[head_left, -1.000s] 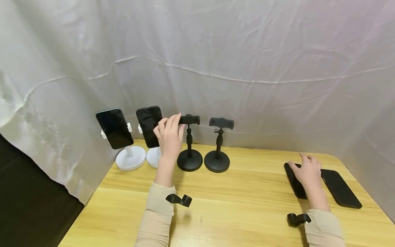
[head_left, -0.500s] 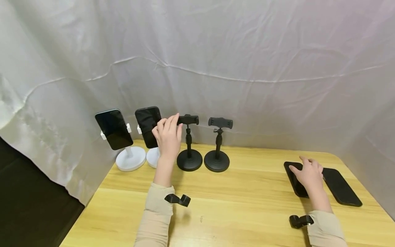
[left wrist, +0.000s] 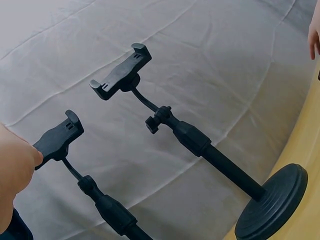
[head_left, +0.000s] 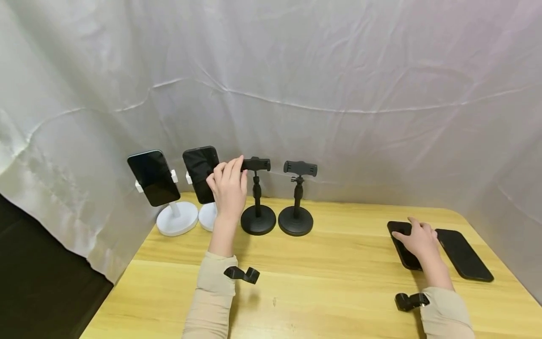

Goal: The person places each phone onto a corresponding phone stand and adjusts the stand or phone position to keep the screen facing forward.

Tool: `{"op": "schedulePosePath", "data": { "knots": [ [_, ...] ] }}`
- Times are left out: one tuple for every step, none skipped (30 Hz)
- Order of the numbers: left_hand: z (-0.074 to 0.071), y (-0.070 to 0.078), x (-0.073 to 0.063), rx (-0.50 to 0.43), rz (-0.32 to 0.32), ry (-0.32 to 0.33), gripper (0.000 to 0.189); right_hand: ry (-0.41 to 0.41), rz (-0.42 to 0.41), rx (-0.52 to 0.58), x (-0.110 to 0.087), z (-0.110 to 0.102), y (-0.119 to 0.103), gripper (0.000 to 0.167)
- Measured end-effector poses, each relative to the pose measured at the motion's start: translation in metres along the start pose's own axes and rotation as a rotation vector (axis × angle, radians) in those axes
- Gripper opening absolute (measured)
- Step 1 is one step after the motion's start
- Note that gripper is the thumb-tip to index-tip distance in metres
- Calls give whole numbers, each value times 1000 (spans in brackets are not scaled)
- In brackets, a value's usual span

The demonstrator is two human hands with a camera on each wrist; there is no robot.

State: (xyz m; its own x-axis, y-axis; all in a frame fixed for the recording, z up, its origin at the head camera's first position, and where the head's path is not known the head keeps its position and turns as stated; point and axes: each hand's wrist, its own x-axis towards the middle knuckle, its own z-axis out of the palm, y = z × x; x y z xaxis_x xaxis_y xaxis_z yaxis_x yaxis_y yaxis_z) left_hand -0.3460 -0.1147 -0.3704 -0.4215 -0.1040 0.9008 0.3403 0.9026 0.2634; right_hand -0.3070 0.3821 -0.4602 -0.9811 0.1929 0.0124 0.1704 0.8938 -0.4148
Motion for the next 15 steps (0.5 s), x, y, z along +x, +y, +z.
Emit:
{"op": "schedulePosePath", "data": {
  "knots": [
    [0, 0, 0, -2, -1, 2, 33, -5, 2, 1, 1, 0, 0, 88],
    [0, 0, 1, -1, -3, 2, 33, -7, 4, 3, 2, 0, -1, 88],
    [0, 0, 1, -1, -5, 2, 33, -11, 10, 5, 3, -1, -1, 88],
    [0, 0, 0, 0, -6, 1, 33, -16, 18, 4, 4, -1, -2, 88],
    [0, 0, 0, -1, -8, -3, 33, -26, 28, -1, 5, -2, -3, 89],
    [0, 0, 0, -2, -9, -5, 34, -35, 39, -4, 5, -2, -4, 90],
    [0, 0, 0, -2, -9, -7, 34, -47, 50, -8, 6, -3, -5, 91],
    [0, 0, 0, -2, -9, -9, 34, -60, 61, -13, 7, -4, -6, 92],
    [0, 1, -1, -2, -9, -10, 34, -74, 71, -19, 8, -4, -7, 93],
    [0, 1, -1, -2, -9, -10, 34, -85, 75, -28, 9, -5, -8, 94],
    [0, 1, 0, -1, -8, -9, 34, -94, 81, -34, 10, -5, -9, 95],
    [0, 1, 0, 0, -9, -10, 34, -102, 86, -37, 11, -5, -10, 95],
    [0, 1, 0, 2, -9, -11, 34, -109, 88, -42, 12, -4, -11, 95],
    [0, 1, 0, 3, -9, -13, 34, -113, 89, -47, 13, -4, -12, 94],
    [0, 1, -1, 2, -10, -15, 34, -115, 91, -50, 13, -3, -13, 93]
  ]
}}
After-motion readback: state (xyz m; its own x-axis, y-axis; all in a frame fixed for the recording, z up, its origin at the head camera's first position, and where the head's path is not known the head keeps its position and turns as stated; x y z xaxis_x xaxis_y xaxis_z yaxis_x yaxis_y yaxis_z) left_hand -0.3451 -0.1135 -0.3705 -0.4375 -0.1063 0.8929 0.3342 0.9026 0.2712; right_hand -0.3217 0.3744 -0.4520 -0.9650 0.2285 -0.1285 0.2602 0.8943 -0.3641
